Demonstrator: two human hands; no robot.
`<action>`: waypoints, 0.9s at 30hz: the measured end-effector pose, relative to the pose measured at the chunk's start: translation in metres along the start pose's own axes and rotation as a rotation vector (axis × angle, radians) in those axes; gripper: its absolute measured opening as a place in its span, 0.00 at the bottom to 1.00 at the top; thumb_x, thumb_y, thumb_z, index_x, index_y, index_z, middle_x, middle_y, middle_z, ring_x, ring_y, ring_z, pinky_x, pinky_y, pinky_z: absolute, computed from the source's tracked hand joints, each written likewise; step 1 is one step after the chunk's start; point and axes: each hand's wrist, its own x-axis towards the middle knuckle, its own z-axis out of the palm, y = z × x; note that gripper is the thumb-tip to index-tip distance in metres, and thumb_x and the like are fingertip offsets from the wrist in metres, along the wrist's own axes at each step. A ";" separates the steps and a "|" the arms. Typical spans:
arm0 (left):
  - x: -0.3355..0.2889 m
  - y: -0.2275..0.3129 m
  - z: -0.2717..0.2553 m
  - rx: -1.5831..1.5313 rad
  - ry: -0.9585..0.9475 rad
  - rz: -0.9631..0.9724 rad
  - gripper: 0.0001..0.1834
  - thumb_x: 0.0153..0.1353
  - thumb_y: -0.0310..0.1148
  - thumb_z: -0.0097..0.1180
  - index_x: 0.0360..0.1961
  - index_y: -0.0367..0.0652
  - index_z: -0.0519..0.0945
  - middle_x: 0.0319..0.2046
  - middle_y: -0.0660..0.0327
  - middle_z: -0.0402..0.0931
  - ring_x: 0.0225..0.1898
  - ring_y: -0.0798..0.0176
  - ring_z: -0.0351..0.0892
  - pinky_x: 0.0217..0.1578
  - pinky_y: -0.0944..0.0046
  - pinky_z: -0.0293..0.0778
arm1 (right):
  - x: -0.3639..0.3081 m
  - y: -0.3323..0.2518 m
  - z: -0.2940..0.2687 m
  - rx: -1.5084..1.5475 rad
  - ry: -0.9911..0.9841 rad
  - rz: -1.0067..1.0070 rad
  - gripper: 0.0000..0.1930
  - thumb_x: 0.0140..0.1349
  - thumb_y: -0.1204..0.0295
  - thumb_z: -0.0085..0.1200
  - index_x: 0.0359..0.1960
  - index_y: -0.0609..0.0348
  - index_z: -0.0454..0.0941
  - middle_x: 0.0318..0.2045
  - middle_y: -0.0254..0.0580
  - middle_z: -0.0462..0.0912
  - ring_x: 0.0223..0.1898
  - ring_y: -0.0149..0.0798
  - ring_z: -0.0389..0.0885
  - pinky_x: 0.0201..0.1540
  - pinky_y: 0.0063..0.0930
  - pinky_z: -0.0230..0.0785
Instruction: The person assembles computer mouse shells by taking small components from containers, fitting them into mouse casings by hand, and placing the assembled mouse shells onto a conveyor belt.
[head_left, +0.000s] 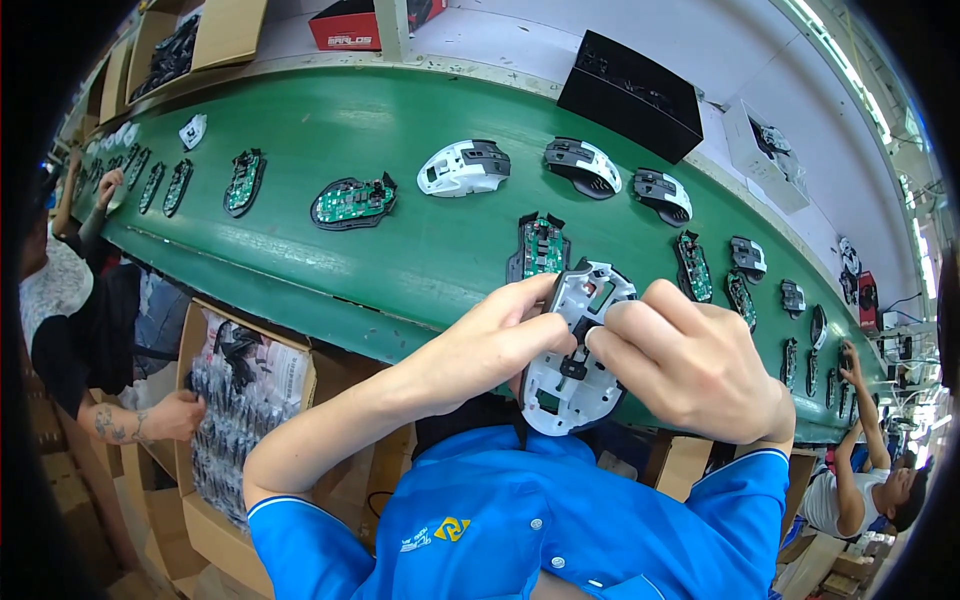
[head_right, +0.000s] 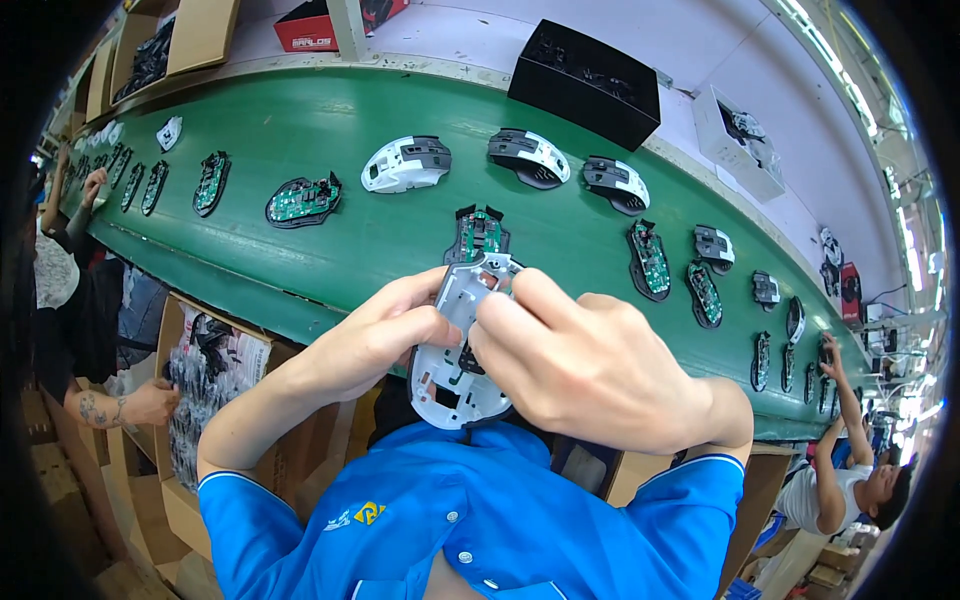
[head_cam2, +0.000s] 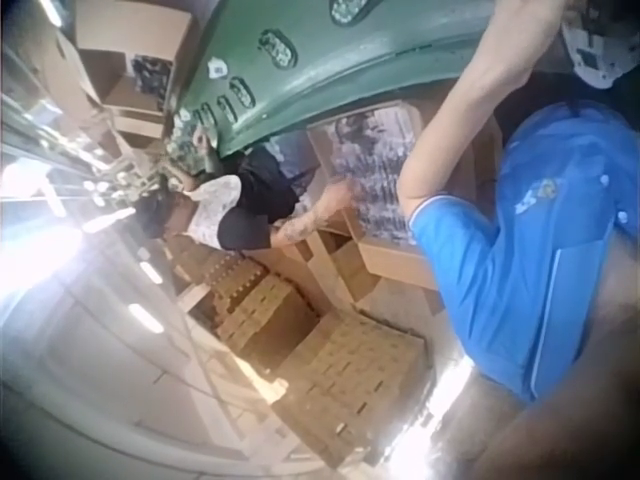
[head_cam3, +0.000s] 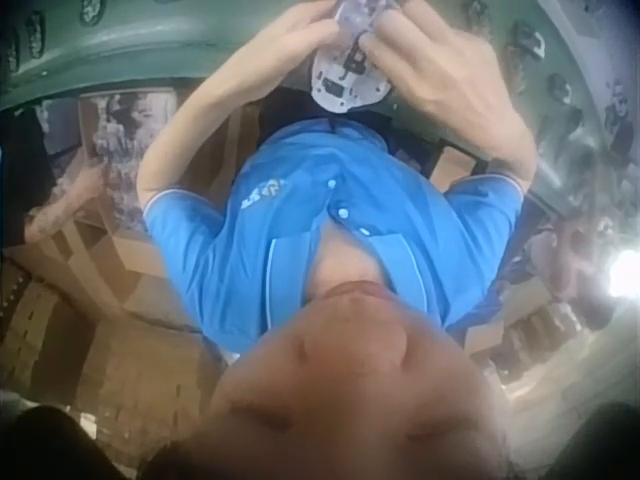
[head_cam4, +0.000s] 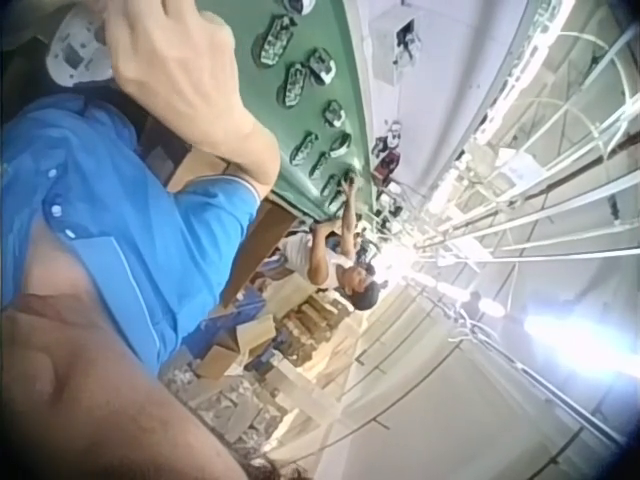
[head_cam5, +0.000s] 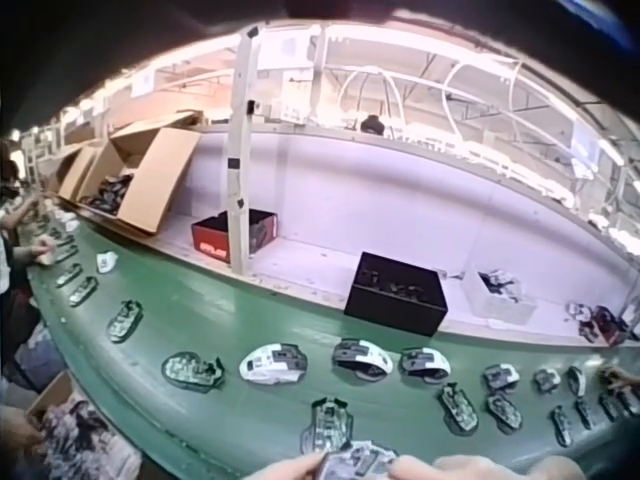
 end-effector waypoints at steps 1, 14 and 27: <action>0.002 -0.005 -0.002 0.001 -0.002 0.031 0.17 0.55 0.30 0.46 0.46 0.37 0.69 0.31 0.64 0.72 0.28 0.75 0.71 0.20 0.73 0.70 | 0.002 -0.002 -0.001 -0.041 -0.006 -0.024 0.08 0.38 0.74 0.55 0.23 0.62 0.75 0.24 0.34 0.64 0.29 0.29 0.69 0.15 0.18 0.64; 0.007 -0.011 0.000 0.186 0.101 0.289 0.19 0.53 0.25 0.50 0.47 0.32 0.70 0.32 0.61 0.75 0.32 0.73 0.70 0.33 0.69 0.70 | 0.014 -0.017 0.008 -0.068 -0.068 0.195 0.10 0.40 0.74 0.55 0.28 0.59 0.76 0.26 0.33 0.68 0.28 0.32 0.70 0.16 0.23 0.64; 0.002 -0.009 -0.011 0.172 0.252 0.266 0.14 0.53 0.25 0.52 0.42 0.33 0.76 0.30 0.59 0.77 0.31 0.74 0.72 0.32 0.69 0.70 | 0.010 -0.013 0.023 0.520 0.164 0.604 0.31 0.44 0.76 0.65 0.55 0.57 0.70 0.41 0.44 0.72 0.31 0.37 0.75 0.25 0.25 0.72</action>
